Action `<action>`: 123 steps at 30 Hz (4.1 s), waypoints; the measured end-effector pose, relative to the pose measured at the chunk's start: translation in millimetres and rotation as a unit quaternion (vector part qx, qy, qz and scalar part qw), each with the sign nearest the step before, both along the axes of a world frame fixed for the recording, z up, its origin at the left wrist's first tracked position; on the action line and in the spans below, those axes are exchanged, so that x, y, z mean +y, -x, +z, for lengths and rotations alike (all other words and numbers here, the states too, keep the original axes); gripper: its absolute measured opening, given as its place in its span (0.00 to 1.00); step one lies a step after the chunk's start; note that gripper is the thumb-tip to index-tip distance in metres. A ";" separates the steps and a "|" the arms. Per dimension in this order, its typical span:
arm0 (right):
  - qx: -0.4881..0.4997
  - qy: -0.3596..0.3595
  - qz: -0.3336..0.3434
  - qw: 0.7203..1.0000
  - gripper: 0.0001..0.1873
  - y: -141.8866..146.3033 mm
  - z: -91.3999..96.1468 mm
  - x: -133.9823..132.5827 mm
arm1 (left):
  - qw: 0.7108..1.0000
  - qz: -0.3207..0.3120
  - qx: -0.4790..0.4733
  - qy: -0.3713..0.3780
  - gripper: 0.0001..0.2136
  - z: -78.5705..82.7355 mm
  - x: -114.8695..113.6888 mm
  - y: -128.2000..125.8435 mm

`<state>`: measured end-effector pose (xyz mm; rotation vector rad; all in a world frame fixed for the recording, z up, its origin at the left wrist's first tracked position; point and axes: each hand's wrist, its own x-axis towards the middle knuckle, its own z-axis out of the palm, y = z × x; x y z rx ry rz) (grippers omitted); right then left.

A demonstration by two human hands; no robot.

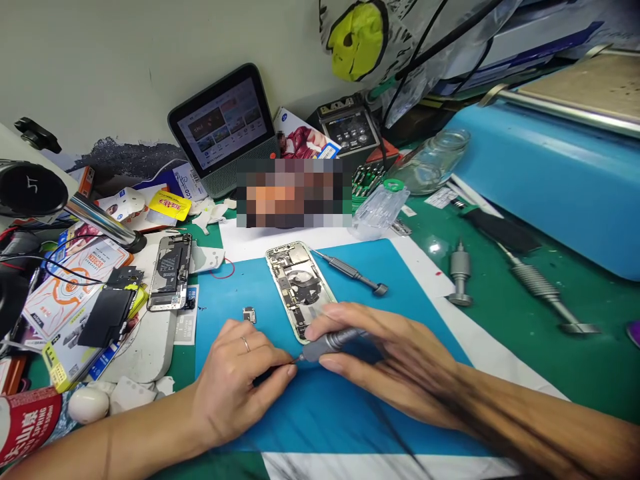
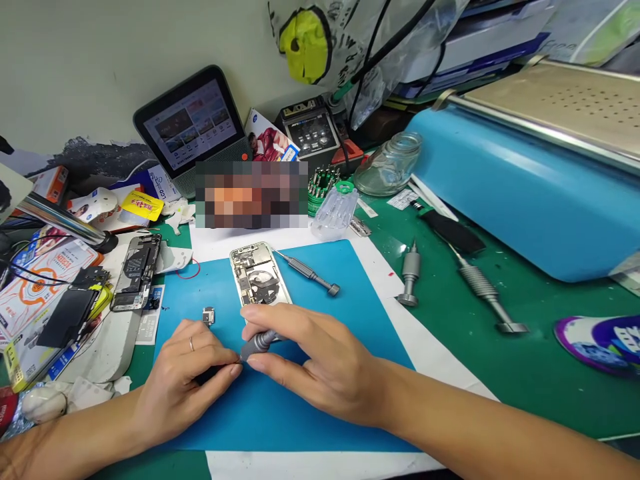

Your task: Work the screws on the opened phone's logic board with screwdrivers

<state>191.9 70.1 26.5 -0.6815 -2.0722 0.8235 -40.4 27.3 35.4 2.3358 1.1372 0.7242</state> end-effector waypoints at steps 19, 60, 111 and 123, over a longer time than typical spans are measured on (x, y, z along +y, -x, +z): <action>0.182 0.121 -0.086 0.972 0.28 1.7 -7.0 4.4 | 0.998 0.024 -0.018 0.052 0.19 -0.5 -3.4 2.0; 0.013 -0.130 -0.030 0.991 0.40 -4.3 -17.2 9.8 | 0.980 -0.044 0.193 -0.035 0.22 -3.9 -5.2 -2.4; -0.010 -0.235 -0.024 0.972 0.23 1.3 -2.2 9.9 | 0.981 -0.042 0.185 -0.030 0.23 -5.7 -4.9 -2.1; 0.003 -0.233 -0.011 0.972 0.21 3.5 -0.8 9.4 | 0.978 -0.039 0.199 -0.038 0.23 -3.4 -4.5 -2.9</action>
